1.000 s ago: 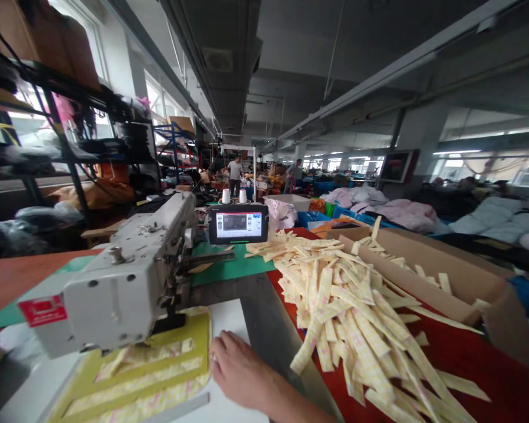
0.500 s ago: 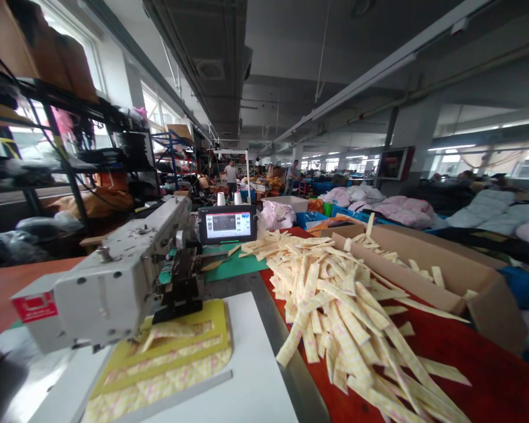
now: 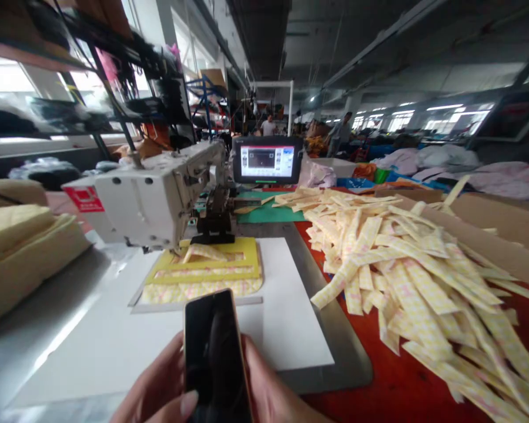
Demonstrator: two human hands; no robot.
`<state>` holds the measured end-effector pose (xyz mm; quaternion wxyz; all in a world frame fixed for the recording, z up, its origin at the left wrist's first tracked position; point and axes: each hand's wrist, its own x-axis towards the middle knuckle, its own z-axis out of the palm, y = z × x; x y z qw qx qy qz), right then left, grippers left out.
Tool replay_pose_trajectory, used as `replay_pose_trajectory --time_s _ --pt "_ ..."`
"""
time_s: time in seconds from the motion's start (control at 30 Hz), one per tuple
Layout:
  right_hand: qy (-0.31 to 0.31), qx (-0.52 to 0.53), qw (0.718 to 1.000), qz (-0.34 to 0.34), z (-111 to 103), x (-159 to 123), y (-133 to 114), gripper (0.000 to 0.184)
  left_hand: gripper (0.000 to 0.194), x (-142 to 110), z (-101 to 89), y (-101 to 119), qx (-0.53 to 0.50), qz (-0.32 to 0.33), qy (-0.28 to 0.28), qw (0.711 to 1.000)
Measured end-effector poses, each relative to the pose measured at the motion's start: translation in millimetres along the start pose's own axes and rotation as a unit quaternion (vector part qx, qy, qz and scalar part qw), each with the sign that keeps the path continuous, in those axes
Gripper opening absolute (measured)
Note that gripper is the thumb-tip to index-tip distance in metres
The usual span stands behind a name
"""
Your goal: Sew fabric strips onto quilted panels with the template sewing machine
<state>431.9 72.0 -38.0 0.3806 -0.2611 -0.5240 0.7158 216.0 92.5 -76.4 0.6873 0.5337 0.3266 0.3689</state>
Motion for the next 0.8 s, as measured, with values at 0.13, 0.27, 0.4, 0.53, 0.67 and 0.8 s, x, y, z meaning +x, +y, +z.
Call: replay_pose_trajectory --time_s 0.13,0.27,0.4,0.53,0.67,0.8 --pt "0.014 0.039 0.998 0.049 11.5 -10.9 -5.4 0.089 0.093 -8.7 2.7 -9.6 -0.101 -0.033 -0.015 0.994" --pt "0.02 0.05 0.995 0.085 11.7 -18.9 -10.5 0.084 0.095 -11.1 6.0 8.6 -0.132 -0.084 -0.043 0.987" --pt "0.018 0.062 0.994 0.092 12.0 -19.8 -9.4 0.083 0.089 -11.1 11.5 27.3 -0.125 -0.09 -0.075 0.985" --pt "0.028 0.056 0.99 0.128 15.3 -19.2 -7.7 0.075 0.088 -12.5 10.2 28.0 -0.125 -0.103 -0.081 0.983" --pt "0.044 0.054 0.988 0.137 17.0 -20.0 -4.7 0.069 0.087 -11.6 9.2 28.1 -0.128 -0.092 -0.088 0.984" --pt "0.044 0.049 0.989 0.136 14.4 -21.5 -0.3 0.064 0.088 -9.5 9.9 34.1 -0.106 -0.093 -0.093 0.986"
